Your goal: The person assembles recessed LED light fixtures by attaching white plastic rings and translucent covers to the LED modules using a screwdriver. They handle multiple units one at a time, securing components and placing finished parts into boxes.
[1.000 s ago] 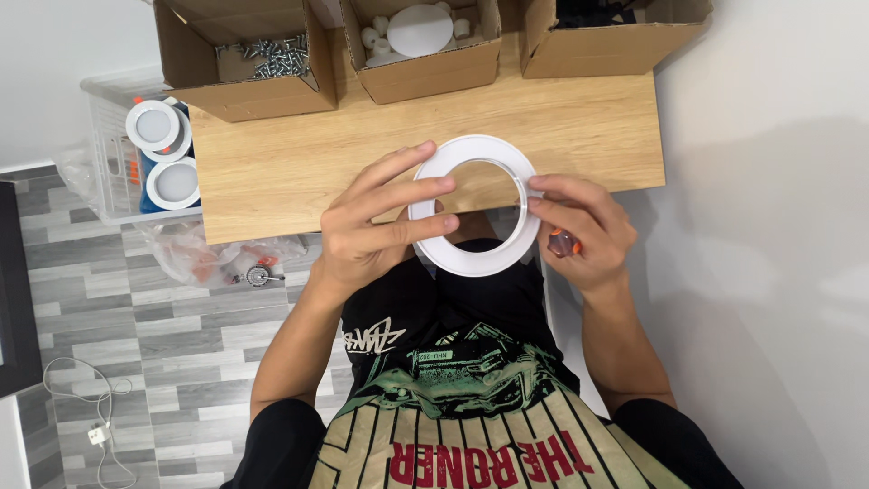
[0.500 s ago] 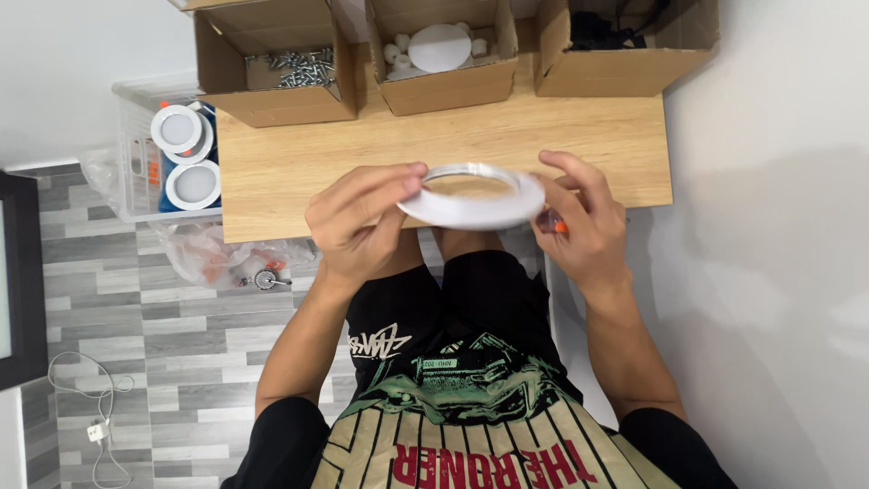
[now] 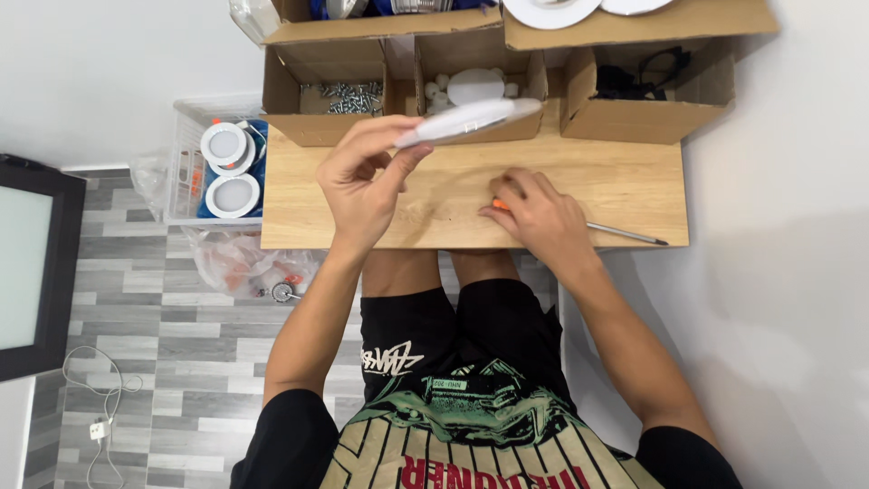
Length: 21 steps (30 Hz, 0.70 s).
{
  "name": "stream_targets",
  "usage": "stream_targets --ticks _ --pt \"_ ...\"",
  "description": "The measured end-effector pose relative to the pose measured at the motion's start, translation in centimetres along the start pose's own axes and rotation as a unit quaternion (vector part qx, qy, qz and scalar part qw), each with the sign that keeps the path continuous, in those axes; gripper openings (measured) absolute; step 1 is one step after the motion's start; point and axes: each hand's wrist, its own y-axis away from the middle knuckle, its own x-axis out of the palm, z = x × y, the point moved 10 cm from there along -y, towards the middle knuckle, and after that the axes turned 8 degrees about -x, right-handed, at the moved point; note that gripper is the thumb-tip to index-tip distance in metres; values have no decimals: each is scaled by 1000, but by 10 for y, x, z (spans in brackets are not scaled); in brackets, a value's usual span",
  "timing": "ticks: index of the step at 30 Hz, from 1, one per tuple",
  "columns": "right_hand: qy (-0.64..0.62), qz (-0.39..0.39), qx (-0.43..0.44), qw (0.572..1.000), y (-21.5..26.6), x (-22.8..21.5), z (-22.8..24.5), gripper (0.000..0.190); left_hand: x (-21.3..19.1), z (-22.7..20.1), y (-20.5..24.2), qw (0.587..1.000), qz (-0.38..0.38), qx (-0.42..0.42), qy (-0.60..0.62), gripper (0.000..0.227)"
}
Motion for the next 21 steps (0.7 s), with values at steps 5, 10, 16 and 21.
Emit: stream_targets --ticks 5,10,16,21 --pt "46 5 -24 999 -4 32 -3 41 9 -26 -23 992 30 117 -44 11" --pt "86 -40 -42 995 -11 18 7 34 29 -45 -53 972 64 209 -83 15" --pt "76 -63 -33 995 -12 2 7 29 66 -68 -90 928 58 324 -175 14" --pt "69 -69 -32 995 -11 3 8 28 98 -54 -121 898 36 354 -260 20"
